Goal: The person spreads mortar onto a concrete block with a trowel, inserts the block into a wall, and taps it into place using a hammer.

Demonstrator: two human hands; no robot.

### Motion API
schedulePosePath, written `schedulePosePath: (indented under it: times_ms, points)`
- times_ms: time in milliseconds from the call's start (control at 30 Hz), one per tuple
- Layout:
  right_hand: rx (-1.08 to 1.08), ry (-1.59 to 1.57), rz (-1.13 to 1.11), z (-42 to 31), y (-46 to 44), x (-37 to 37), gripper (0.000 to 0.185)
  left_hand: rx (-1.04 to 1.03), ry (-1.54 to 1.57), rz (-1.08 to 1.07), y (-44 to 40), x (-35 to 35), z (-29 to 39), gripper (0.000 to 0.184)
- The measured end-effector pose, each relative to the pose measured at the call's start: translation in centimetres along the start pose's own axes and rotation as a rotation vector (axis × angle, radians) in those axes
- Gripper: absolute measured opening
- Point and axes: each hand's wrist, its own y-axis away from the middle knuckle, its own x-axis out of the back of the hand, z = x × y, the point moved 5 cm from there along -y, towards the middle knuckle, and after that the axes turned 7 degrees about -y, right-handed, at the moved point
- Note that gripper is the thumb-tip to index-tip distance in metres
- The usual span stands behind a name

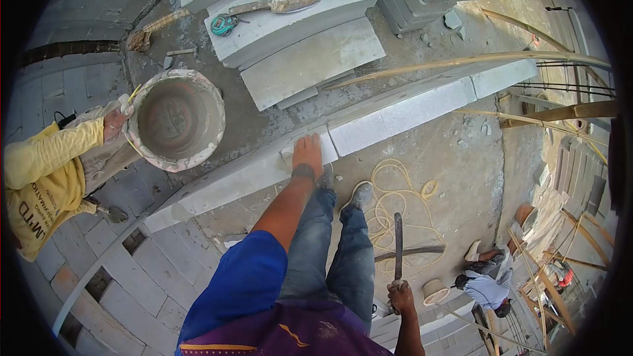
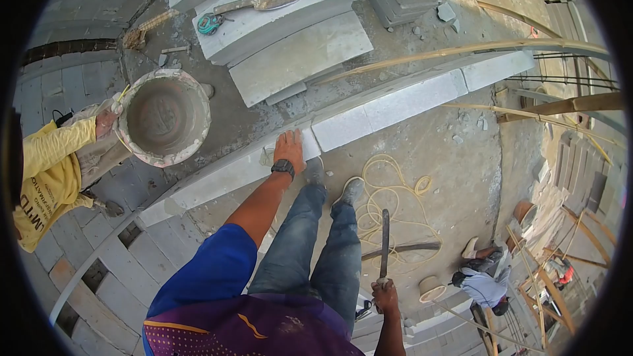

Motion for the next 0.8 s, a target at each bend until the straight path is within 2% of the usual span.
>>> schedulePosePath:
  times_ms: [33,133,267,367,467,800]
  points:
    - [-0.003,-0.010,-0.008,-0.5,0.2,-0.1,0.040,-0.004,0.015,0.032,0.0,0.1,0.1,0.087]
    - [-0.011,0.000,-0.021,-2.1,0.4,-0.5,0.039,-0.007,-0.020,0.022,-0.5,-1.1,-0.1,0.104]
    - [0.039,-0.065,-0.039,-4.1,0.7,-1.2,0.028,-0.006,-0.022,0.035,-0.8,-1.3,0.0,0.103]
    - [-0.004,-0.107,-0.063,-4.5,0.4,-1.8,0.027,-0.007,-0.034,0.033,-0.5,-1.8,-0.2,0.103]
    - [0.068,-0.063,-0.078,-4.5,-0.7,-2.3,0.027,-0.003,-0.005,0.022,-0.9,-1.5,-0.1,0.102]
    - [0.083,-0.008,-0.077,-5.3,-1.9,-2.5,0.031,-0.005,0.014,0.038,-0.9,-2.2,-0.4,0.102]
